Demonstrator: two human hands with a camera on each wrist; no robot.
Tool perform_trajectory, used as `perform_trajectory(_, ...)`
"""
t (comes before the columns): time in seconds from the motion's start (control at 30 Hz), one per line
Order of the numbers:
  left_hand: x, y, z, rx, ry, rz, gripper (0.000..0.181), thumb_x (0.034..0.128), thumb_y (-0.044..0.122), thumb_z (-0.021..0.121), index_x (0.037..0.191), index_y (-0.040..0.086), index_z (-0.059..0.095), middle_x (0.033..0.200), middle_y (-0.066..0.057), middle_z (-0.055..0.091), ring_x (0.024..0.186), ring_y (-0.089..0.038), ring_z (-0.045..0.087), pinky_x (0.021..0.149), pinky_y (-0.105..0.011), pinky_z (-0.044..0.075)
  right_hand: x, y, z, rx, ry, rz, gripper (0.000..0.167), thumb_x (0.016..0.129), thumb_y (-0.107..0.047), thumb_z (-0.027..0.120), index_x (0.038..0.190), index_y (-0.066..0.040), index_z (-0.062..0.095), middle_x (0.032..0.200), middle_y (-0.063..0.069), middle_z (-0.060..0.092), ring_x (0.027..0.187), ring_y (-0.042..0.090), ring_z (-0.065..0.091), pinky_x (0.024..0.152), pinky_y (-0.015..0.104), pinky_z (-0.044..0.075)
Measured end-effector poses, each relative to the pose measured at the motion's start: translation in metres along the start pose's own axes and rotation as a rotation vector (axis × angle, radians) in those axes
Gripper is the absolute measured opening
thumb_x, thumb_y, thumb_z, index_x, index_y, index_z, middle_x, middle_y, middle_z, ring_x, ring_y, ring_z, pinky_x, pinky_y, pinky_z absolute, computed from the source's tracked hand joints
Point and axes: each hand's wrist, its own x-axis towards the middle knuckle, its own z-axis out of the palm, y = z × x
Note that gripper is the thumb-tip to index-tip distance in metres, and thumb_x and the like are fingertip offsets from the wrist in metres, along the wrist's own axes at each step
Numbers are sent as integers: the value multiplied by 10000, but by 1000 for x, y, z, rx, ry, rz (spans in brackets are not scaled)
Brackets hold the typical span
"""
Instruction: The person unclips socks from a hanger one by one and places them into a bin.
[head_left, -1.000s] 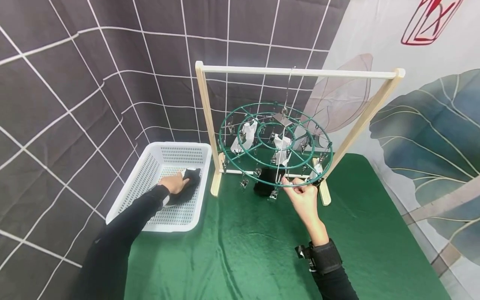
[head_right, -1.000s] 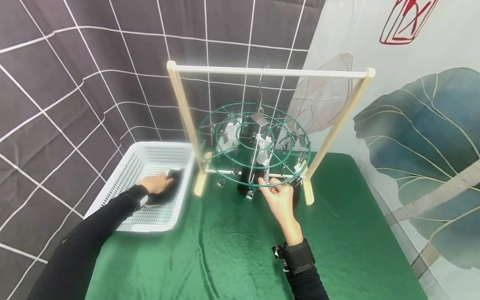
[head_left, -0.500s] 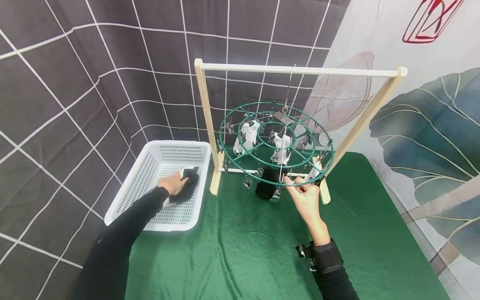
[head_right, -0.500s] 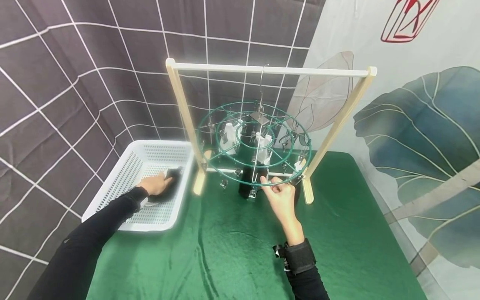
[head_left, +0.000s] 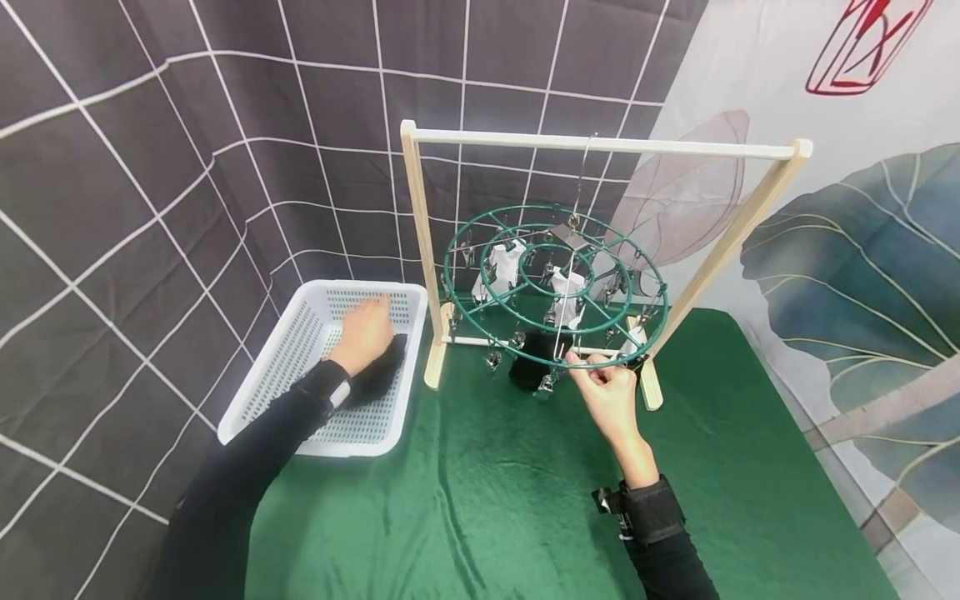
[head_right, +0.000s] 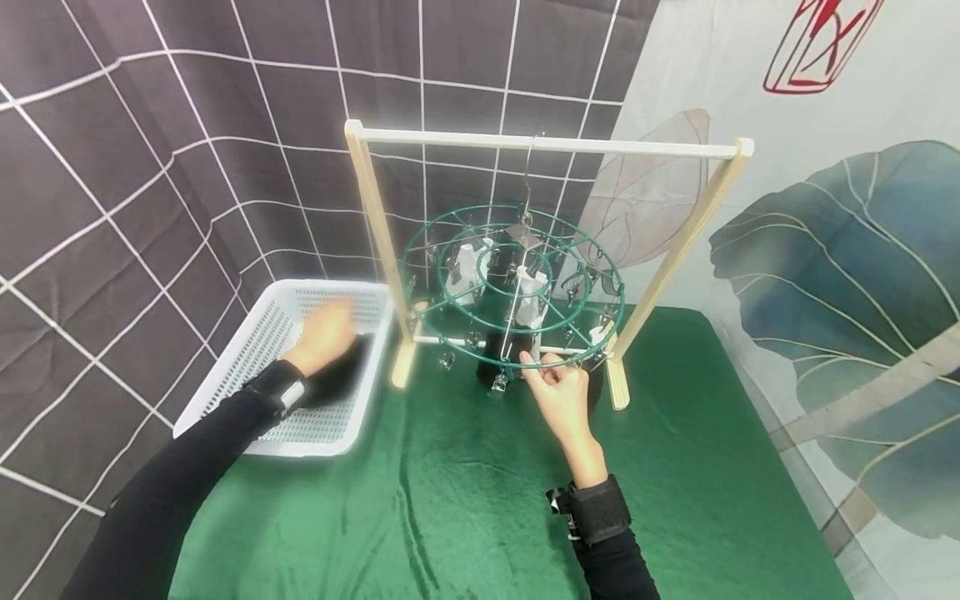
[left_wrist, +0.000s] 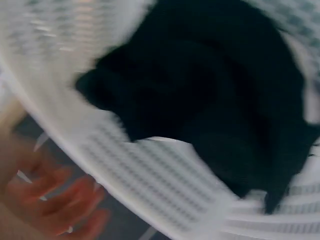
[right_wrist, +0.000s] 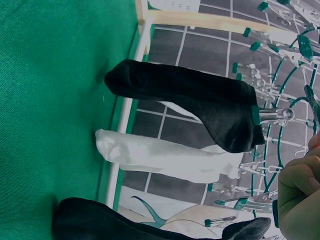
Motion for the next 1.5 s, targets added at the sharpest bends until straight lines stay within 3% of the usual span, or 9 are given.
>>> perform_trajectory(0.13,6,38,-14,-239,471,234,239,892,15,460,1109,-58,529,1021,-194,553,959,-347,529,872,-449,430,-1,9,2,-3,-7,8,470,812,12,697,525,-34,328,476,70,259,470,67,211,471,216,163)
perform_trajectory(0.23,3,69,-21,-382,745,530,214,848,-41,438,1028,-77,549,1001,-204,558,958,-356,534,913,-443,429,-3,23,5,-10,-11,11,478,821,-18,703,521,-55,332,476,41,261,474,40,216,468,221,167)
perform_trajectory(0.33,-4,99,-25,-426,828,794,226,826,-27,441,1012,-70,562,995,-193,580,955,-346,557,936,-414,448,-4,35,6,-23,-11,15,485,826,-48,708,522,-94,333,480,-21,257,478,18,216,466,242,179)
perform_trajectory(0.43,-13,123,-27,-415,754,932,225,867,42,438,1000,-49,595,967,-164,613,930,-308,579,928,-391,462,-4,38,7,-21,-10,22,474,831,-66,708,526,-129,350,489,-67,263,471,23,230,465,244,193)
perform_trajectory(0.63,-25,142,-21,-315,653,944,241,953,125,404,869,27,607,800,-63,564,788,-227,527,805,-363,441,-10,40,11,39,-86,150,319,840,-117,716,604,-100,501,533,-79,372,486,12,322,478,200,271)
perform_trajectory(0.87,-28,144,-21,-315,629,891,234,950,118,403,772,80,550,728,-21,500,725,-204,474,744,-347,405,-10,49,29,-102,-375,181,145,860,-180,698,849,-57,623,619,-43,484,547,65,435,549,220,374)
perform_trajectory(1.13,-28,149,-23,-349,642,864,232,946,112,415,763,78,552,719,-21,512,733,-206,497,726,-337,407,28,54,44,-145,-185,156,479,867,-283,700,1240,-37,529,644,22,451,553,154,398,571,291,332)
perform_trajectory(1.33,-28,152,-27,-362,634,811,227,939,120,423,763,78,561,716,-17,519,745,-204,507,726,-334,414,49,52,44,-50,-151,-88,221,857,-147,712,1030,-17,669,832,111,656,678,149,547,593,218,406)
perform_trajectory(1.5,-27,152,-27,-439,659,759,246,949,121,403,749,80,539,751,-24,535,783,-203,511,784,-339,423,52,49,43,2,-146,-76,152,819,-143,752,855,-24,664,754,95,649,620,121,512,556,187,382)
